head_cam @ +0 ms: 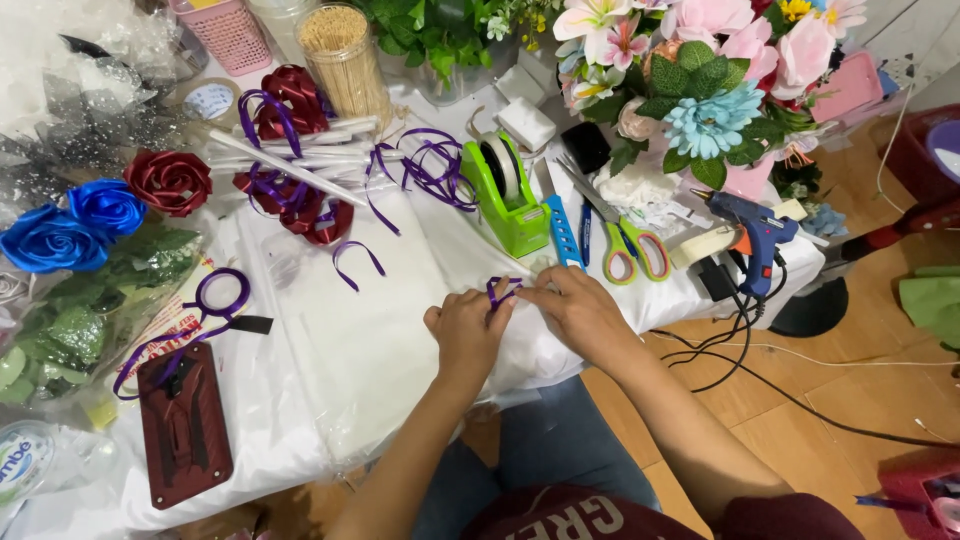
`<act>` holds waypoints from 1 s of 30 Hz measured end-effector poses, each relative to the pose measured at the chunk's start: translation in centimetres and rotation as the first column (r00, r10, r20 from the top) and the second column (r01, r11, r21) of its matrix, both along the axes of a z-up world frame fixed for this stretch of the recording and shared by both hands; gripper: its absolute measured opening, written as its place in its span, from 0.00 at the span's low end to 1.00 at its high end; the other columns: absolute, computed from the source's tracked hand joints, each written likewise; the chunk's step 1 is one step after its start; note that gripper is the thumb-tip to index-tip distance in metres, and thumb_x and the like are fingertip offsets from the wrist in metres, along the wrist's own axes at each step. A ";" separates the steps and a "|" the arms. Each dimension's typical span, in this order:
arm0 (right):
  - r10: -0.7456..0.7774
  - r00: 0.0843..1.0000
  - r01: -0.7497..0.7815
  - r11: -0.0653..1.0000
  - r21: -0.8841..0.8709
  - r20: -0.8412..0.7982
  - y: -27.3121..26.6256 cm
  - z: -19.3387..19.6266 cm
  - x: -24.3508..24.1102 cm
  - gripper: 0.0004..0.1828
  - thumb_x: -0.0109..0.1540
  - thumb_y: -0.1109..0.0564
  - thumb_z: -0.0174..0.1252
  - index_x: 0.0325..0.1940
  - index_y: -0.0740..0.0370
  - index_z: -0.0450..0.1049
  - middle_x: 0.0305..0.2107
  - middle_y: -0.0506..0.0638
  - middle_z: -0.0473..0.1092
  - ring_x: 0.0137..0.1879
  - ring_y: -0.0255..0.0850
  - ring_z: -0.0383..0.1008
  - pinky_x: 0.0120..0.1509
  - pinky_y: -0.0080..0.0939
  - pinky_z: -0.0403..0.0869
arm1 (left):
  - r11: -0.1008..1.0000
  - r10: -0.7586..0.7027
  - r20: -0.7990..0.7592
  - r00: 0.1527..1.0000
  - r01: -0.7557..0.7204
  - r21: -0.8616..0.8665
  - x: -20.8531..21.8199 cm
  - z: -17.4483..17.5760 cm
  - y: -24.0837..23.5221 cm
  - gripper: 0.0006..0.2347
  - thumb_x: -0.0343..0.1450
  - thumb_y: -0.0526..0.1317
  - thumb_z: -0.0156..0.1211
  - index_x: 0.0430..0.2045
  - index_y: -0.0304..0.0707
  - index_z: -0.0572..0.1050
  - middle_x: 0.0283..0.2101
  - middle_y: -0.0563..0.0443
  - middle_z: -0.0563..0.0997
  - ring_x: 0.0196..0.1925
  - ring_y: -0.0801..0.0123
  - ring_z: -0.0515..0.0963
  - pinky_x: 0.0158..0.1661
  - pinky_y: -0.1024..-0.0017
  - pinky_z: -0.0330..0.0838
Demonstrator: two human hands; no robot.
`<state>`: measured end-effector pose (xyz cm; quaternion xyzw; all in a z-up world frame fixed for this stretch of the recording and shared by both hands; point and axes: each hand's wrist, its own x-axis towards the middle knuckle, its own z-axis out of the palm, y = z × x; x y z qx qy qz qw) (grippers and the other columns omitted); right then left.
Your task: The person cuts a purple ribbon into short pieces using scissors, then folds and glues the pieces into U-shaped loops with a hot glue gun. The finished loops are placed on the table among other craft supplies.
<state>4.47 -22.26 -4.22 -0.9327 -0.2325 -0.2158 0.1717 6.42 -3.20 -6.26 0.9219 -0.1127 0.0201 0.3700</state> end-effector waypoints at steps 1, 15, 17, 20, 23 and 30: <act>0.001 1.000 -0.001 1.000 0.000 -0.002 0.2 0.0 -0.1 0.16 0.60 0.64 0.58 0.46 0.45 0.81 0.40 0.45 0.71 0.43 0.44 0.72 0.44 0.40 0.71 | 1.000 0.001 -0.002 1.000 -0.001 0.000 0.0 -0.1 -0.1 0.09 0.74 0.50 0.60 0.34 0.50 0.83 0.24 0.59 0.77 0.38 0.68 0.75 0.50 0.58 0.51; -0.008 0.997 0.012 0.999 0.050 -0.074 0.0 -0.7 -1.0 0.18 0.60 0.66 0.57 0.51 0.53 0.80 0.40 0.51 0.73 0.47 0.48 0.75 0.46 0.42 0.73 | 0.998 -0.046 -0.135 0.990 0.041 -0.041 1.0 0.2 0.5 0.06 0.72 0.45 0.64 0.39 0.52 0.84 0.28 0.57 0.81 0.41 0.62 0.77 0.50 0.56 0.53; -0.011 0.997 0.015 0.998 0.055 -0.070 0.4 0.2 -1.2 0.17 0.60 0.66 0.57 0.50 0.54 0.81 0.40 0.52 0.73 0.45 0.48 0.75 0.45 0.43 0.73 | 0.997 -0.053 -0.156 0.986 0.043 -0.063 0.8 0.9 0.6 0.07 0.72 0.45 0.64 0.41 0.52 0.83 0.29 0.56 0.81 0.42 0.61 0.77 0.50 0.57 0.53; -0.015 0.998 0.018 0.998 0.055 -0.062 0.5 0.5 -1.5 0.15 0.61 0.65 0.57 0.48 0.54 0.81 0.40 0.52 0.73 0.44 0.48 0.75 0.45 0.42 0.73 | 0.996 -0.054 -0.169 0.984 0.040 -0.082 0.8 0.3 0.5 0.09 0.74 0.47 0.61 0.43 0.53 0.83 0.30 0.55 0.82 0.43 0.61 0.77 0.51 0.56 0.52; -0.012 0.998 0.015 0.998 0.060 -0.060 0.4 0.4 -1.9 0.15 0.61 0.65 0.57 0.49 0.54 0.81 0.40 0.52 0.73 0.45 0.48 0.75 0.46 0.41 0.74 | 0.997 -0.035 -0.161 0.986 0.025 -0.067 0.4 1.8 0.3 0.09 0.75 0.47 0.59 0.44 0.54 0.83 0.29 0.56 0.82 0.43 0.63 0.77 0.51 0.57 0.52; -0.031 0.991 0.052 0.985 0.166 -0.129 0.6 2.0 -2.3 0.17 0.60 0.67 0.56 0.52 0.57 0.80 0.41 0.53 0.74 0.46 0.49 0.76 0.50 0.41 0.76 | 0.996 -0.068 -0.208 0.976 0.053 -0.077 0.7 2.3 0.6 0.12 0.72 0.44 0.62 0.50 0.59 0.81 0.31 0.56 0.82 0.45 0.61 0.77 0.53 0.56 0.52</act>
